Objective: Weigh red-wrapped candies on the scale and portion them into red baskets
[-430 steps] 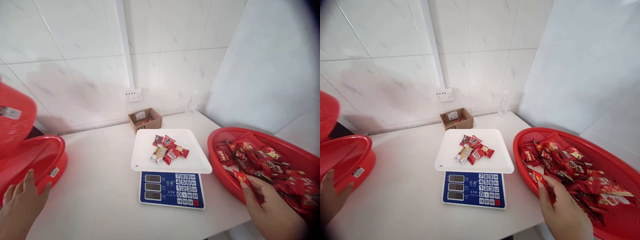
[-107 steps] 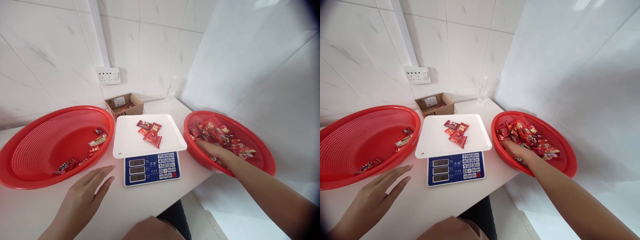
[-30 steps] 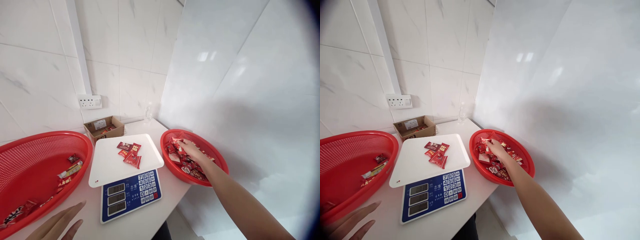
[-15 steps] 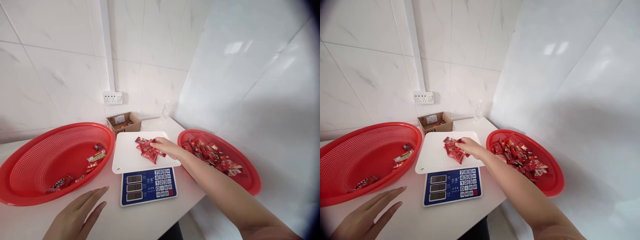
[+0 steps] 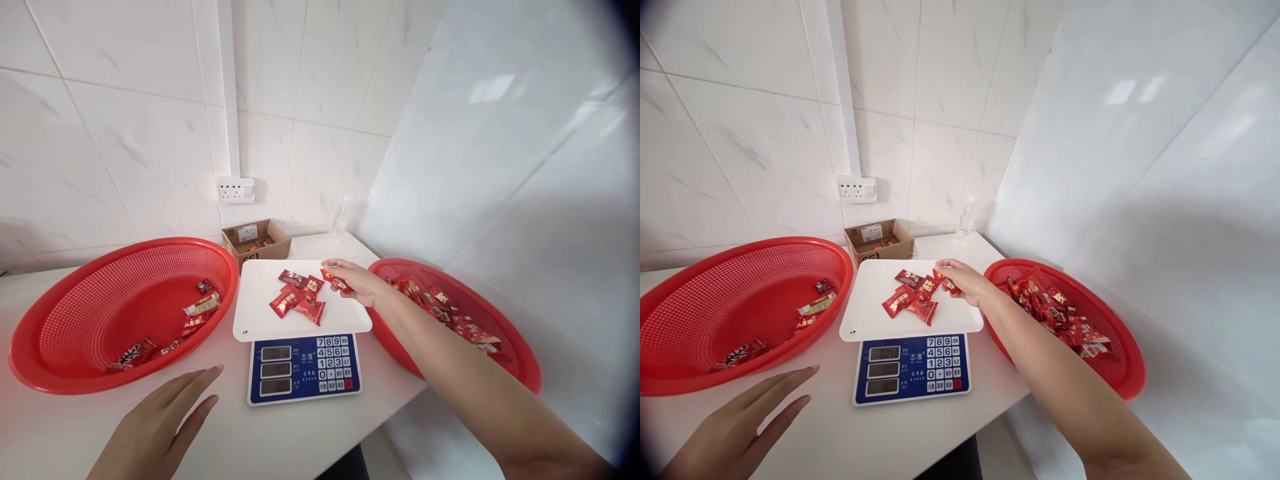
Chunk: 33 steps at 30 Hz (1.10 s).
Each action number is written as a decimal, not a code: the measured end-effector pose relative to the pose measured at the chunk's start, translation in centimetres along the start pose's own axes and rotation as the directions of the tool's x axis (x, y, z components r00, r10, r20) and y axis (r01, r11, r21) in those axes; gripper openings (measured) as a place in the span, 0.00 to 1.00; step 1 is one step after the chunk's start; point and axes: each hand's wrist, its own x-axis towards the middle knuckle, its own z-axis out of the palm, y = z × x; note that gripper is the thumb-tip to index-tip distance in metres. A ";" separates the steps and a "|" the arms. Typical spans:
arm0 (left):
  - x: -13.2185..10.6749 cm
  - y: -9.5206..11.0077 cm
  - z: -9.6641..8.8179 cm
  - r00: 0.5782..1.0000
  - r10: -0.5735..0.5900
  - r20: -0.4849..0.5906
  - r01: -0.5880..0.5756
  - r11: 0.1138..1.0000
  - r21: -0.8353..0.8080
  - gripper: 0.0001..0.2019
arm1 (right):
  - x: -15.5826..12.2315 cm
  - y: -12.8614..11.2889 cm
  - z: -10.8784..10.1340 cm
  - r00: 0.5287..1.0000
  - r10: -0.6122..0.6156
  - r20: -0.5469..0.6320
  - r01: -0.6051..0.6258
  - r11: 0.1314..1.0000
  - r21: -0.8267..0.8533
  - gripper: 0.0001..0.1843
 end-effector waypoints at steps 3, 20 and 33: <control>0.9 0.9 0.0 0.999 0.038 -0.009 -0.039 0.998 -0.041 0.19 | -0.2 0.7 -0.5 0.999 0.014 -0.039 -0.017 0.998 -0.061 0.15; 0.3 0.8 -1.1 0.998 0.045 -0.039 -0.046 0.999 -0.027 0.18 | 1.9 1.7 0.1 0.899 -0.431 -0.083 0.367 0.841 -0.398 0.22; 2.0 2.9 -2.4 0.987 0.073 -0.146 -0.088 0.991 -0.099 0.10 | -10.4 11.6 -7.8 0.776 -0.303 -0.553 -0.128 0.783 -0.609 0.31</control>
